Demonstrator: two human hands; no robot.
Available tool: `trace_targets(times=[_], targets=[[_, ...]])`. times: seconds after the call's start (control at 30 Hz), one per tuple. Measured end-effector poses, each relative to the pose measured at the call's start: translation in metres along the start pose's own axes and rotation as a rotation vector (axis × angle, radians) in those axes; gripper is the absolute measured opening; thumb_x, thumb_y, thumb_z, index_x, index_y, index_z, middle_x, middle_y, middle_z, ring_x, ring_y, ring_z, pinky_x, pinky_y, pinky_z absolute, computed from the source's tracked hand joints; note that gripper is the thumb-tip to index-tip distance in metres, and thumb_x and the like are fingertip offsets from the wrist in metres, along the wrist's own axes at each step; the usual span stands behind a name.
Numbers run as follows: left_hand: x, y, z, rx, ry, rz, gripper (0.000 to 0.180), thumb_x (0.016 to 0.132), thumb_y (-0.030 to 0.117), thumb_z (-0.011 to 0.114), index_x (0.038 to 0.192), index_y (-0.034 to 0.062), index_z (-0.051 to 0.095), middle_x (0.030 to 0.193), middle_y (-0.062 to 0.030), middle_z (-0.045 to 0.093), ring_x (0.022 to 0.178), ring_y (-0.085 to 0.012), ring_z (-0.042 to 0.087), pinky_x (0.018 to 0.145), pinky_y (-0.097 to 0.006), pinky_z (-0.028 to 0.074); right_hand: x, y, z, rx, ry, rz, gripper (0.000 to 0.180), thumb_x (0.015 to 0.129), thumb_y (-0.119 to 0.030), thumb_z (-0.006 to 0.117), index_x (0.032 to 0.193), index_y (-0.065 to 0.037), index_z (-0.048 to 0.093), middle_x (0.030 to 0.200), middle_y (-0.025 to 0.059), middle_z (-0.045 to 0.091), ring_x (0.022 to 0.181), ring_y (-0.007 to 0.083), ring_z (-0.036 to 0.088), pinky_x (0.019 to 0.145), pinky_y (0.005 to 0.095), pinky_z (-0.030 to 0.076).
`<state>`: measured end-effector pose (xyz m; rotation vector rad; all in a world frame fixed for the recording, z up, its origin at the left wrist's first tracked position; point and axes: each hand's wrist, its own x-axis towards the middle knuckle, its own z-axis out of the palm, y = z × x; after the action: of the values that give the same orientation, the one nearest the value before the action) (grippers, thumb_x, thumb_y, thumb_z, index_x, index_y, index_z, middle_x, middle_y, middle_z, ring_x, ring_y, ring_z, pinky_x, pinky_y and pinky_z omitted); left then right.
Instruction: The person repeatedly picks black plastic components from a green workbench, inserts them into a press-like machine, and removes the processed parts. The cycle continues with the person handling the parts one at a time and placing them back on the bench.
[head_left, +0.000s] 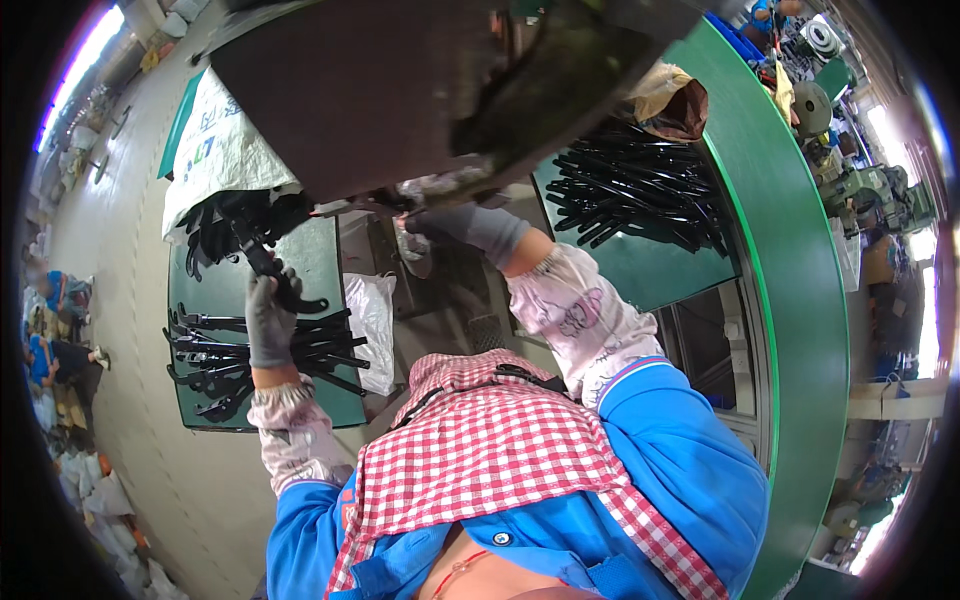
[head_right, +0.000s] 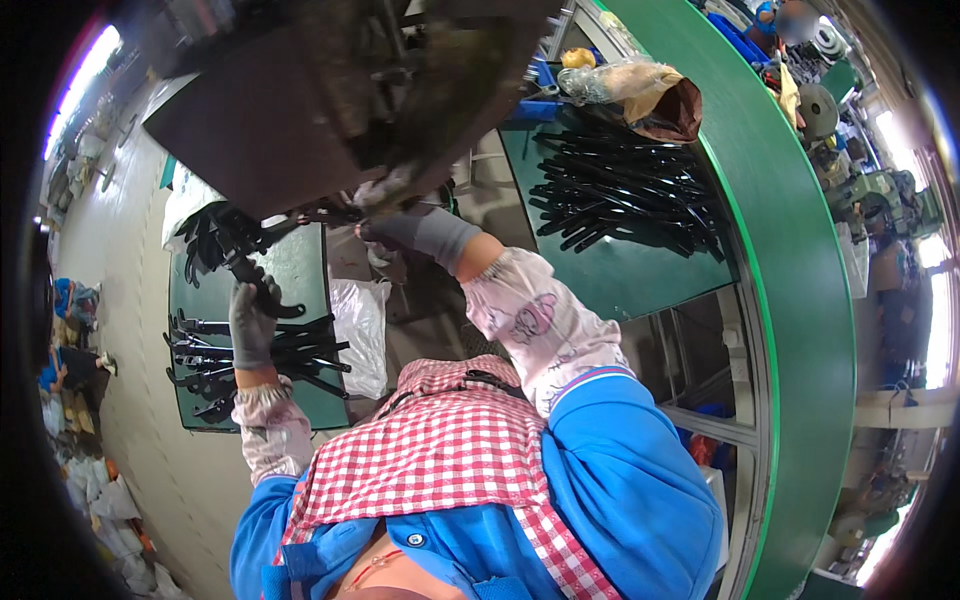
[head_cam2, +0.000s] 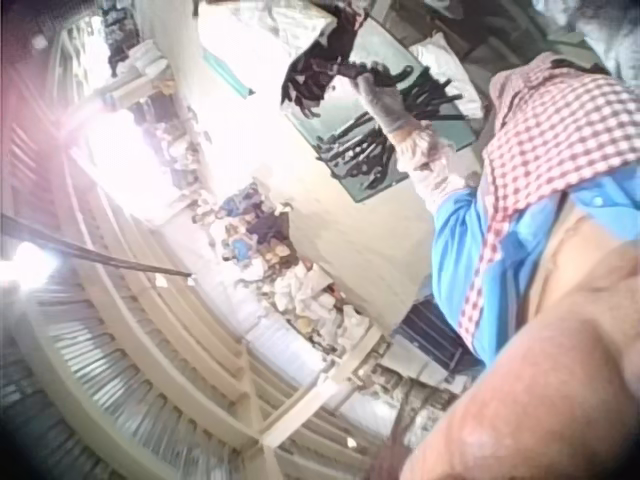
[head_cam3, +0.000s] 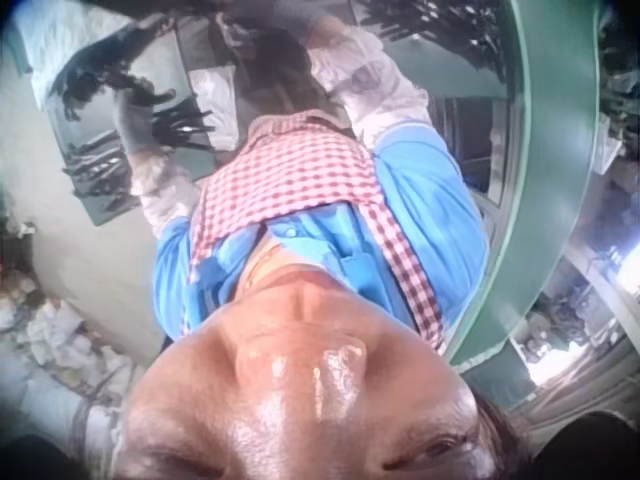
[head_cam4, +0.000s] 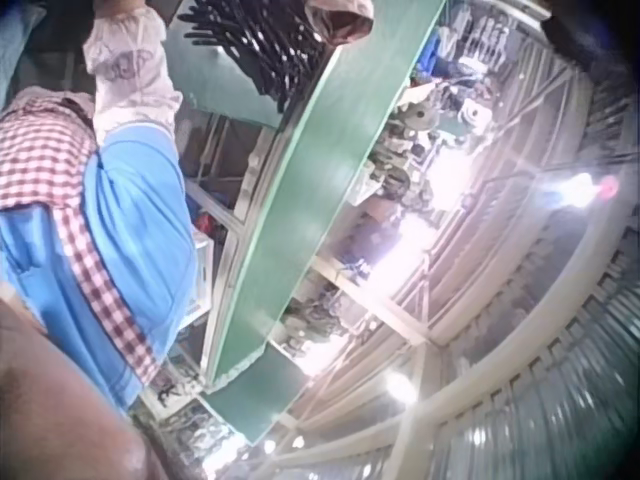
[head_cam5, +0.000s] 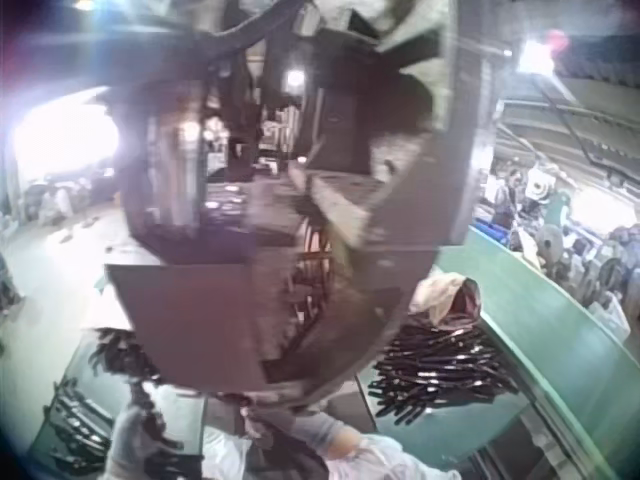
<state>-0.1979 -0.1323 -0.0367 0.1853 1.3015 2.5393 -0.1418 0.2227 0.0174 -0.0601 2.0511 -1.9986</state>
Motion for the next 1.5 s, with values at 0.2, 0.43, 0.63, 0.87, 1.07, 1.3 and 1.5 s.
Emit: trace_targets(times=[0.2, 0.43, 0.63, 0.87, 1.07, 1.3, 1.5], targets=[[-0.080, -0.023, 0.076, 0.282, -0.133, -0.214, 0.043, 0.084, 0.010, 0.062, 0.126, 0.0026, 0.051, 0.105, -0.0082, 0.060, 0.080, -0.0169, 0.060, 0.070, -0.031, 0.050, -0.009, 0.093, -0.125, -0.641, 0.626, -0.036, 0.045, 0.088, -0.044, 0.068, 0.115, -0.008, 0.067, 0.093, 0.0131, 0.071, 0.094, 0.0280, 0.069, 0.082, 0.0384, 0.054], [-0.117, -0.028, 0.145, 0.819, -0.075, -0.430, 0.027, 0.089, 0.005, 0.067, 0.114, 0.0011, 0.058, 0.084, 0.0006, 0.057, 0.069, -0.0055, 0.053, 0.061, -0.022, 0.044, -0.130, 0.163, -0.278, -1.412, 0.742, 0.739, 0.035, 0.092, -0.027, 0.057, 0.126, -0.022, 0.060, 0.133, 0.0096, 0.055, 0.130, 0.0332, 0.047, 0.102, 0.0497, 0.041], [-0.100, -0.027, 0.176, 1.346, -0.318, 0.086, 0.045, 0.076, -0.001, 0.073, 0.118, 0.0010, 0.059, 0.090, -0.0154, 0.064, 0.081, -0.0268, 0.064, 0.076, -0.034, 0.051, -0.148, 0.136, -0.238, -1.523, 0.343, 0.021, 0.031, 0.091, -0.036, 0.062, 0.116, -0.019, 0.062, 0.102, 0.0074, 0.067, 0.098, 0.0289, 0.064, 0.085, 0.0408, 0.050], [-0.072, 0.016, 0.191, 1.597, -0.559, 0.200, 0.052, 0.073, 0.023, 0.082, 0.119, 0.0099, 0.062, 0.096, -0.0129, 0.067, 0.086, -0.0355, 0.066, 0.073, -0.042, 0.052, -0.150, -0.043, -0.066, -1.296, -0.072, -0.441, 0.033, 0.095, -0.036, 0.059, 0.122, -0.016, 0.058, 0.092, 0.0091, 0.064, 0.081, 0.0299, 0.066, 0.065, 0.0425, 0.052], [-0.054, 0.037, 0.168, 1.599, -0.641, 0.384, 0.052, 0.076, 0.033, 0.080, 0.116, 0.0049, 0.062, 0.089, -0.0151, 0.065, 0.077, -0.0366, 0.064, 0.066, -0.042, 0.049, -0.125, -0.060, -0.042, -1.268, -0.072, -0.519, 0.032, 0.097, -0.039, 0.056, 0.122, -0.018, 0.060, 0.074, 0.0076, 0.064, 0.069, 0.0307, 0.066, 0.059, 0.0418, 0.050], [-0.027, 0.047, 0.159, 1.938, -0.716, 0.499, 0.045, 0.081, 0.036, 0.073, 0.114, 0.0083, 0.059, 0.092, -0.0094, 0.065, 0.080, -0.0315, 0.065, 0.066, -0.042, 0.051, -0.089, -0.063, 0.001, -1.461, -0.024, -0.353, 0.033, 0.097, -0.047, 0.054, 0.115, -0.019, 0.060, 0.075, 0.0081, 0.068, 0.068, 0.0304, 0.068, 0.056, 0.0435, 0.051], [0.018, 0.064, 0.164, 1.896, -0.792, 0.694, 0.046, 0.083, 0.036, 0.072, 0.117, 0.0089, 0.059, 0.096, -0.0094, 0.065, 0.080, -0.0301, 0.066, 0.065, -0.040, 0.051, -0.071, -0.056, -0.021, -1.378, 0.215, -0.787, 0.028, 0.093, -0.033, 0.067, 0.114, -0.013, 0.065, 0.088, 0.0086, 0.067, 0.076, 0.0297, 0.067, 0.066, 0.0387, 0.054]])
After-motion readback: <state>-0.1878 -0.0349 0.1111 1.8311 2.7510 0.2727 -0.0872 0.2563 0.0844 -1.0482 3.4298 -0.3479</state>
